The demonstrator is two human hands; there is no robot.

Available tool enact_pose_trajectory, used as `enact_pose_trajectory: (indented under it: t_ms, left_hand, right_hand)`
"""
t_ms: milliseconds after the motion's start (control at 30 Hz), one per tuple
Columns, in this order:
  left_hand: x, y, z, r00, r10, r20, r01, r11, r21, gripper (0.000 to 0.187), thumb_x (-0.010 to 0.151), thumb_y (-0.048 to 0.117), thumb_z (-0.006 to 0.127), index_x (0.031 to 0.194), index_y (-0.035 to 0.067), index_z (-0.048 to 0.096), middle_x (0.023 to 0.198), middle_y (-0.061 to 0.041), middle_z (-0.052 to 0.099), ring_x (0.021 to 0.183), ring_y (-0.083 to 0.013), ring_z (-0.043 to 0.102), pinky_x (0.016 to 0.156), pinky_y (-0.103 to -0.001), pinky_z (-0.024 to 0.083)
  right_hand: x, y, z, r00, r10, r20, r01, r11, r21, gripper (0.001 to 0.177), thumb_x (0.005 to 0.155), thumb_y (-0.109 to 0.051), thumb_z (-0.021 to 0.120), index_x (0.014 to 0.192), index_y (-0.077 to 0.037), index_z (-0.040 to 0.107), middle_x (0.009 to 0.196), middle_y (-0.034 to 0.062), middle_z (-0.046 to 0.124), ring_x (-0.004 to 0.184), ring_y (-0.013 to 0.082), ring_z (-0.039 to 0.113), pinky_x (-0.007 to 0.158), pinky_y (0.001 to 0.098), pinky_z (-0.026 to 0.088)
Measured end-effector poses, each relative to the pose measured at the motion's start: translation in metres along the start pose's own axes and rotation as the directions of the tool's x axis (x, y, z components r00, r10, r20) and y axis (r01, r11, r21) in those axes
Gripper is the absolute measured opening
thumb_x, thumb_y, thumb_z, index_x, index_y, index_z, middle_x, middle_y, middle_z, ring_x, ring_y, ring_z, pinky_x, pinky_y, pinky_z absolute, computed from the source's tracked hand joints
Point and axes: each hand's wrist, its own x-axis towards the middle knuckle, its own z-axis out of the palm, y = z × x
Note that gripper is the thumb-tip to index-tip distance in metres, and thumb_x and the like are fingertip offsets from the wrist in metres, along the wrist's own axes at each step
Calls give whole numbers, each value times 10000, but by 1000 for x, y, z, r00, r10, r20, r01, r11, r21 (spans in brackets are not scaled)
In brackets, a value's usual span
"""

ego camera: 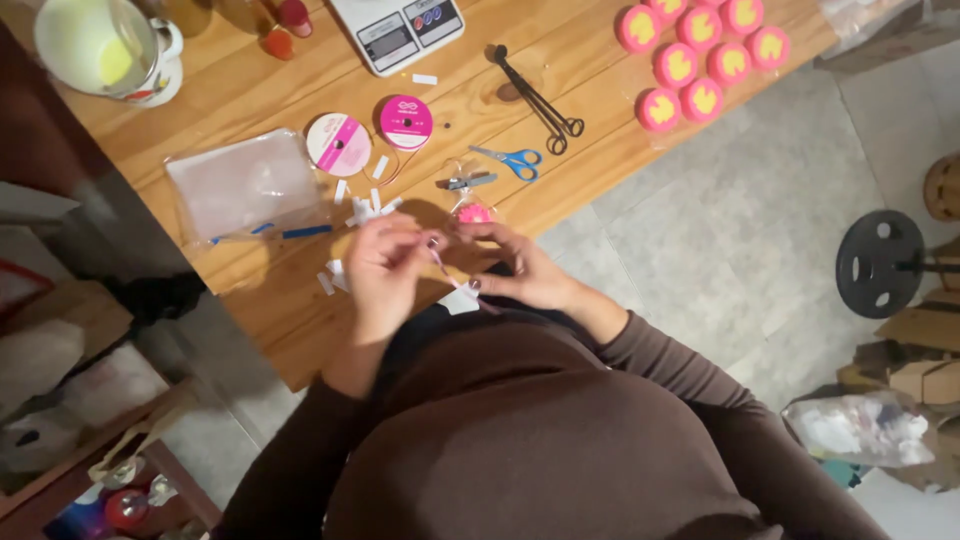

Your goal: The person packages small pink items into clear bags, ties the bags with thin silver wire using scissors, and places the finished units onto the table.

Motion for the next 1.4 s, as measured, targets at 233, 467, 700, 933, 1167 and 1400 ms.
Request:
enact_pose_trajectory:
  t_ms: [233,467,700,933,1167,1400]
  left_hand:
    - [9,-9,24,998,42,-42,-42,999,-10,280,965,-114,697,1193,-64,542,1041,-157,745,969,-198,754,866,-293,624]
    - [17,16,39,987,152,-54,-130,946,297,310,912,-86,715,1187,-13,593,1125,-177,738,1080,-252,723,991,-373,578]
    - [30,8,63,929,-15,371,-281,625,728,302,801,128,797,1084,53,724,984,-150,750,944,-317,701,898,-408,509]
    - [61,-76,13,933,-256,254,80,834,546,128,898,127,732,1001,74,787,911,-130,773,771,-266,741,703,-328,570]
    - [127,-104,17,996,45,74,-86,604,793,79,872,100,746,877,25,723,826,-146,720,722,-294,710,651,-381,541]
    - [130,-170,5,986,-106,-131,167,703,692,174,1025,162,651,988,0,602,923,-188,694,833,-314,668,741,-412,522]
  right_hand:
    - [6,46,-29,981,149,124,-165,978,130,171,1020,-28,645,1168,27,712,962,43,754,923,151,709,892,314,570]
    - [17,1,-71,988,47,148,-1,955,-296,77,975,-59,695,984,-36,768,896,43,772,868,149,741,836,293,584]
    - [35,-8,-97,935,-146,323,342,618,-708,42,857,-132,793,891,-115,775,804,108,734,751,294,709,667,386,562]
    - [55,47,-140,976,-21,217,134,842,-523,58,947,-144,758,957,-89,770,849,124,749,744,234,696,693,311,564]
    - [116,79,-146,989,17,-150,-94,843,-530,143,940,-155,734,1000,-32,775,858,158,768,747,216,723,669,316,561]
    - [132,100,-141,956,23,-291,-203,769,-607,177,923,-159,707,998,-3,744,800,153,749,701,242,737,633,345,568]
